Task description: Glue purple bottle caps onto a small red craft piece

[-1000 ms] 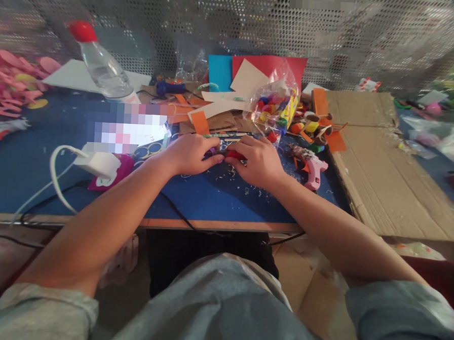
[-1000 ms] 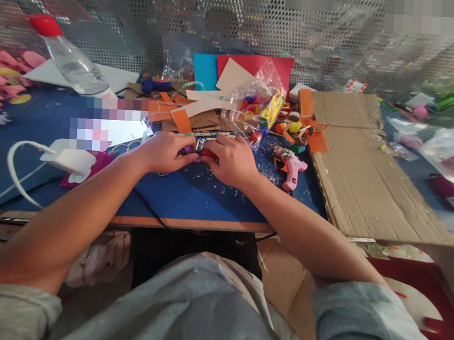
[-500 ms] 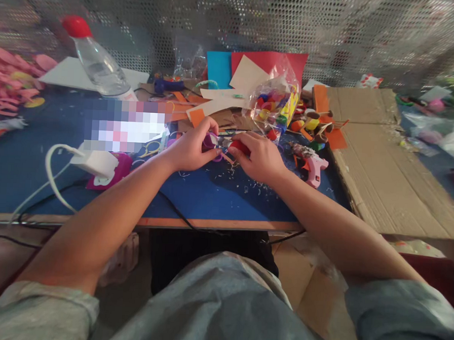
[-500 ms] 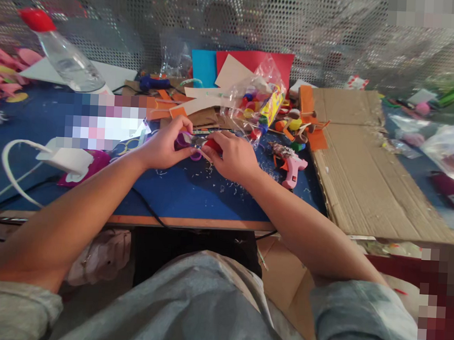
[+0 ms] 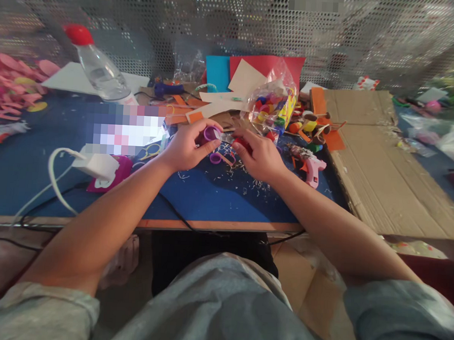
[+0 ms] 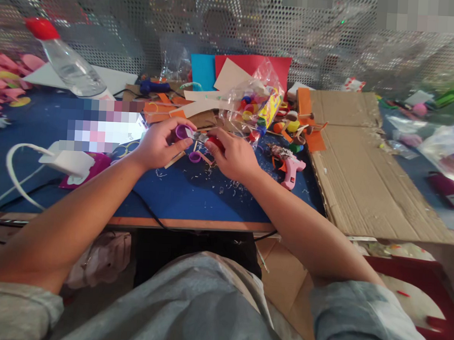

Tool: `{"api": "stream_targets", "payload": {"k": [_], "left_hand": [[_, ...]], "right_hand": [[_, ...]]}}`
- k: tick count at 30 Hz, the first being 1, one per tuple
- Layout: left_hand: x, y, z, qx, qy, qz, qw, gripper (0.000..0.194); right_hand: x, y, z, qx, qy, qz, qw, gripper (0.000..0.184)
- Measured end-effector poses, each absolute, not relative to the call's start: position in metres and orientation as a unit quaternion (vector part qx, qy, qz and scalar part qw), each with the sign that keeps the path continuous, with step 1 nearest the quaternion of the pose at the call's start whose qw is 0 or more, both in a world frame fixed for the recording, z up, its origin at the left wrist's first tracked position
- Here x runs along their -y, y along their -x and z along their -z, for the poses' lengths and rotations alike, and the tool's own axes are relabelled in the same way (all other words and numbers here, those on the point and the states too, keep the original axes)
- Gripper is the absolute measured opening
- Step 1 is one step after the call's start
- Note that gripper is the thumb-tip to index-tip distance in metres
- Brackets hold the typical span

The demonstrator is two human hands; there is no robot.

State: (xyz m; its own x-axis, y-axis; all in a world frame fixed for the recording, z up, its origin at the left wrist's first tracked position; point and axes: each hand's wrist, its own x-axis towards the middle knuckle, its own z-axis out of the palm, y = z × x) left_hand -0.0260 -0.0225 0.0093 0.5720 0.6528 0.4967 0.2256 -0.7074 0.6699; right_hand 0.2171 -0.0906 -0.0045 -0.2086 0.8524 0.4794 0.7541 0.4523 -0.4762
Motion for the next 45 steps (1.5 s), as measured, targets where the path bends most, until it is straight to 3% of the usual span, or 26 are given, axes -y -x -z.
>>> {"api": "stream_targets", "payload": {"k": [18,31,45], "left_hand": [[0.025,0.024,-0.007,-0.255,-0.816,-0.446,0.266,0.076],[0.028,0.025,-0.008,-0.232,-0.807,-0.415,0.349,0.067],[0.02,0.018,0.0,-0.231,-0.802,-0.438,0.334,0.069]], "right_hand": [[0.086,-0.221,0.01,0.793,0.463,-0.09,0.387,0.05],[0.089,-0.219,0.011,0.795,0.455,-0.068,0.396,0.048],[0.093,-0.216,0.004,0.786,0.481,-0.07,0.382,0.047]]}}
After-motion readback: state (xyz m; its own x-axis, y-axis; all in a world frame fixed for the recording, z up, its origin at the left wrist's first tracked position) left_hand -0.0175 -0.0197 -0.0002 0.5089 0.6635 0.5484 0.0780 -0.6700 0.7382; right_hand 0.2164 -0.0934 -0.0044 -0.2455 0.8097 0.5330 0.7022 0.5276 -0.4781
